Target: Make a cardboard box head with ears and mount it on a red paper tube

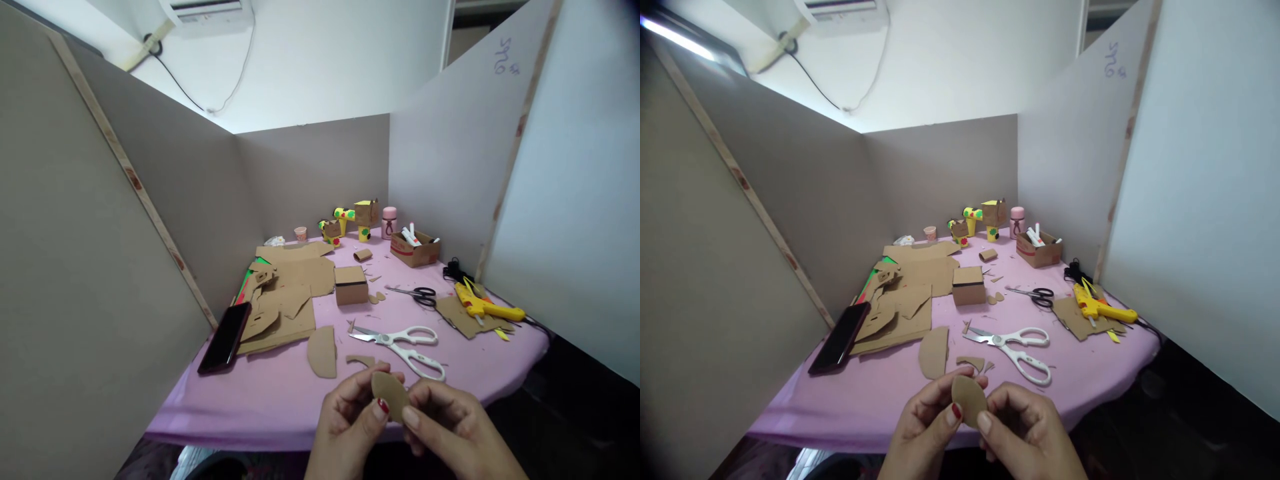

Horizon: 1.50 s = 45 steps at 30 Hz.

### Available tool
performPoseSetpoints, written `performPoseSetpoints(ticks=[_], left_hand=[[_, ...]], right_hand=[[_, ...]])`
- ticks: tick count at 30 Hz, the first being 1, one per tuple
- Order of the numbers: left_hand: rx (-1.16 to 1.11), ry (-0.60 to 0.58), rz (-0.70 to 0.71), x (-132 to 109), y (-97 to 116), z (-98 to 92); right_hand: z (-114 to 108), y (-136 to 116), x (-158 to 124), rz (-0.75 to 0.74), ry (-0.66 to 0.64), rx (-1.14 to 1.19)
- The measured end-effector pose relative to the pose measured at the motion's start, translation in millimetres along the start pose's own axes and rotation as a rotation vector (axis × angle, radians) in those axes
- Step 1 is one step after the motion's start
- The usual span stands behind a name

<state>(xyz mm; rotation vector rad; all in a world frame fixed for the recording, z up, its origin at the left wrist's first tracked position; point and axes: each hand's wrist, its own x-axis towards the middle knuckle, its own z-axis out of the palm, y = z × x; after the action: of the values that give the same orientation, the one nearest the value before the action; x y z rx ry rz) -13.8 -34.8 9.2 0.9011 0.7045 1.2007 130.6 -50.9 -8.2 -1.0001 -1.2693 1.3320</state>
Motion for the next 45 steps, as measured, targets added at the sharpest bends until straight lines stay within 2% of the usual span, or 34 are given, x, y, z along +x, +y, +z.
performPoseSetpoints(ticks=[3, 5, 15, 19, 25, 29, 35, 42, 44, 45], left_hand=[[0.176, 0.124, 0.085, -4, 7, 3.5], [0.224, 0.153, 0.133, -5, 8, 4.7], [0.047, 0.156, 0.12, 10, -8, -1.8], [0.089, 0.134, 0.083, 12, -12, -8.3], [-0.061, 0.16, 0.044, 12, -14, -9.2], [0.014, 0.136, 0.089, 7, -13, -7.2], [0.051, 0.176, 0.11, 8, -16, -11.1], [-0.128, 0.221, -0.042, 15, -23, -18.9], [-0.136, 0.234, -0.083, 16, -23, -19.5], [-0.122, 0.235, -0.087, 16, -23, -19.3]], right_hand=[[-1, -3, -3, -0.118, 0.065, -0.305], [0, -2, -3, -0.166, 0.107, -0.411], [3, 3, 5, -0.423, 0.135, -0.626], [5, 4, 10, -0.705, 0.197, -0.722], [-1, 8, 20, -1.169, 0.323, -1.017], [-10, 12, 25, -1.355, 0.289, -1.223], [-19, 13, 32, -1.398, 0.093, -1.285], [-25, 23, 38, -1.421, 0.071, -1.262], [-23, 23, 37, -1.345, 0.062, -1.141], [-21, 22, 36, -1.239, 0.053, -1.047]])
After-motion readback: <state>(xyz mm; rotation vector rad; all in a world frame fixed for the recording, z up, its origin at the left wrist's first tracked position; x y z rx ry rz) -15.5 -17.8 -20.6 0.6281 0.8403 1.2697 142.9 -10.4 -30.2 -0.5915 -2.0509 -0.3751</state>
